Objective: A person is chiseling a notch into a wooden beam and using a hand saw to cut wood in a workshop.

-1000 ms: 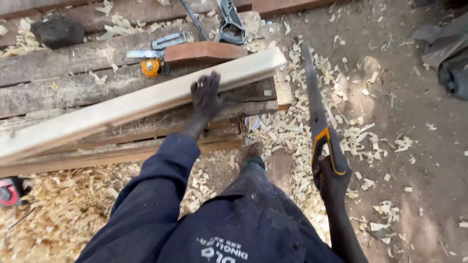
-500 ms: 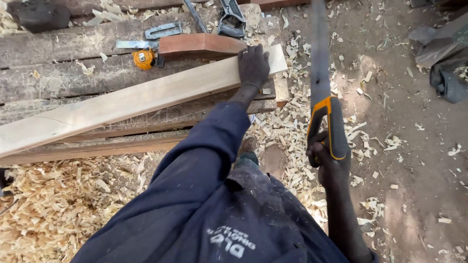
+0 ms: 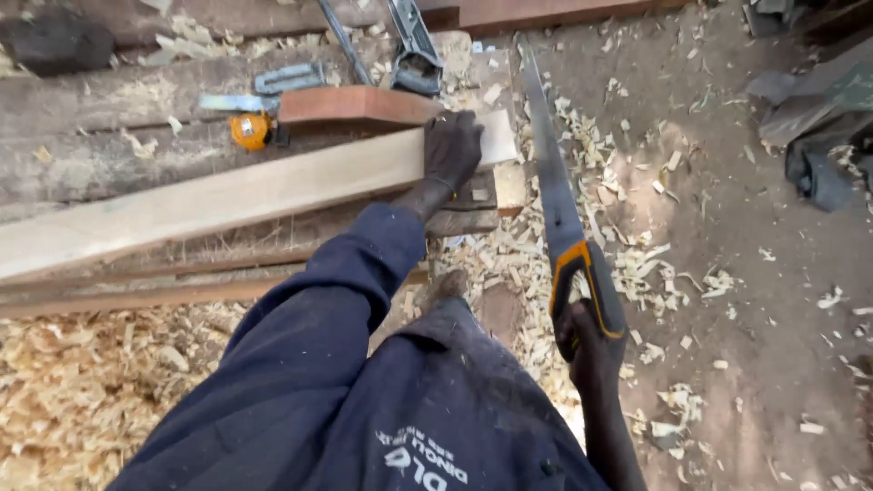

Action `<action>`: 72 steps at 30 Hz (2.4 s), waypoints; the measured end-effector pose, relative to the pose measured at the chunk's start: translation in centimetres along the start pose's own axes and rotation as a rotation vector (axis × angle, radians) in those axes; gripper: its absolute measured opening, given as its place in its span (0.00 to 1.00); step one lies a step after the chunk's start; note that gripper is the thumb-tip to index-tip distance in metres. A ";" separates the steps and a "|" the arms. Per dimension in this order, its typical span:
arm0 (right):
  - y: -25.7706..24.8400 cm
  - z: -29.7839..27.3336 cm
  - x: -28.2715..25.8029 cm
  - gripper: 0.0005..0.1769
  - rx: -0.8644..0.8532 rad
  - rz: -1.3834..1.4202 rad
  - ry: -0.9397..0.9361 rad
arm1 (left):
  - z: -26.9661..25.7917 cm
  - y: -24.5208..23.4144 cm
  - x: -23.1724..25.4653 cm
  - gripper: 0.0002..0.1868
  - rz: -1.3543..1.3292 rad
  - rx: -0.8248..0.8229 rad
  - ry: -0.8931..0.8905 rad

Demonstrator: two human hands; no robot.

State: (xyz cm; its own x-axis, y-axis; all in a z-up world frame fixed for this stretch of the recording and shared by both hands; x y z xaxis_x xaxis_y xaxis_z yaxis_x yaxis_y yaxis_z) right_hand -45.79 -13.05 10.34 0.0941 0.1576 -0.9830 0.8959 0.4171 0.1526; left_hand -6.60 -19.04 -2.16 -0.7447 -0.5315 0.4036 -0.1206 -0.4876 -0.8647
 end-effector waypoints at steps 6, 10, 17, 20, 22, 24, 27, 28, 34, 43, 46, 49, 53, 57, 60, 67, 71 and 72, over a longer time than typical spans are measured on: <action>3.2 0.6 -1.4 0.19 -0.075 -0.176 0.185 | 0.9 -4.8 1.5 0.16 -0.186 -0.005 -0.296; 3.0 1.4 0.6 0.14 -0.087 -0.185 0.217 | 0.4 -5.6 2.1 0.21 -0.177 -0.050 -0.356; 2.9 2.1 0.9 0.13 -0.147 -0.208 0.165 | 0.5 -5.5 2.3 0.23 -0.162 -0.017 -0.373; 2.1 1.3 0.6 0.13 -0.171 -0.188 0.197 | 0.3 -5.7 2.3 0.22 -0.176 -0.028 -0.387; 0.7 0.2 0.5 0.09 -0.128 -0.263 0.258 | 0.5 -5.8 2.4 0.22 -0.171 -0.015 -0.389; -0.7 -1.2 -0.1 0.10 -0.162 -0.240 0.207 | 0.8 -5.4 2.2 0.22 -0.157 -0.009 -0.388; -1.6 -2.3 -0.2 0.11 -0.165 -0.214 0.210 | 0.5 -4.8 1.9 0.21 -0.147 0.000 -0.392; -1.8 -2.4 0.1 0.10 -0.131 -0.205 0.251 | 0.5 -4.7 1.8 0.22 -0.153 0.011 -0.386; 6.9 5.4 -1.4 0.18 -0.127 -0.255 0.242 | 1.3 -4.7 1.5 0.23 -0.163 -0.076 -0.414; -0.7 -2.7 -3.3 0.04 -0.022 -0.334 0.362 | 0.7 -4.9 2.2 0.21 -0.124 0.021 -0.356; 5.0 2.6 -3.0 0.21 -0.022 -0.584 0.295 | 0.4 -4.8 2.0 0.23 -0.172 0.026 -0.355; 9.5 8.3 -1.3 0.15 -0.117 -0.321 0.167 | 0.8 -5.7 2.3 0.25 -0.148 0.068 -0.339; 10.2 8.1 -2.8 0.09 -0.127 -0.343 0.162 | -0.6 -5.9 2.1 0.17 -0.245 0.093 -0.327; 9.1 8.3 -1.6 0.18 -0.121 -0.323 0.104 | -6.5 -12.6 -4.4 0.14 -0.206 0.471 -0.484; 7.6 7.7 -1.1 0.20 -0.056 -0.310 0.131 | -14.2 -18.2 -13.5 0.40 0.191 0.529 -1.024; 2.5 2.5 -0.5 0.19 0.003 -0.416 0.330 | -24.9 -17.6 -26.8 0.57 -0.127 0.883 -1.333; 4.1 3.5 -1.3 0.21 -0.014 -0.432 0.325 | -22.3 -18.8 -24.8 0.58 -0.180 0.881 -1.291; 4.8 4.1 -0.9 0.20 0.009 -0.428 0.301 | -20.8 -19.3 -24.5 0.56 -0.201 0.880 -1.267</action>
State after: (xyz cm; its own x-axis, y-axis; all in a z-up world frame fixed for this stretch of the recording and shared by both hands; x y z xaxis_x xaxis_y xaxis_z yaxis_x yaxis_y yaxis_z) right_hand -39.81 -14.89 11.55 -0.4091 0.2257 -0.8841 0.8309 0.4927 -0.2587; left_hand 0.32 17.85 -1.62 0.3117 -0.4055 0.8593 0.6001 -0.6172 -0.5089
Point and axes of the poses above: each hand's wrist, its own z-axis towards the middle knuckle, its own y-axis out of the palm, x = y × z, the point moved 5 cm from there along z, towards the middle knuckle
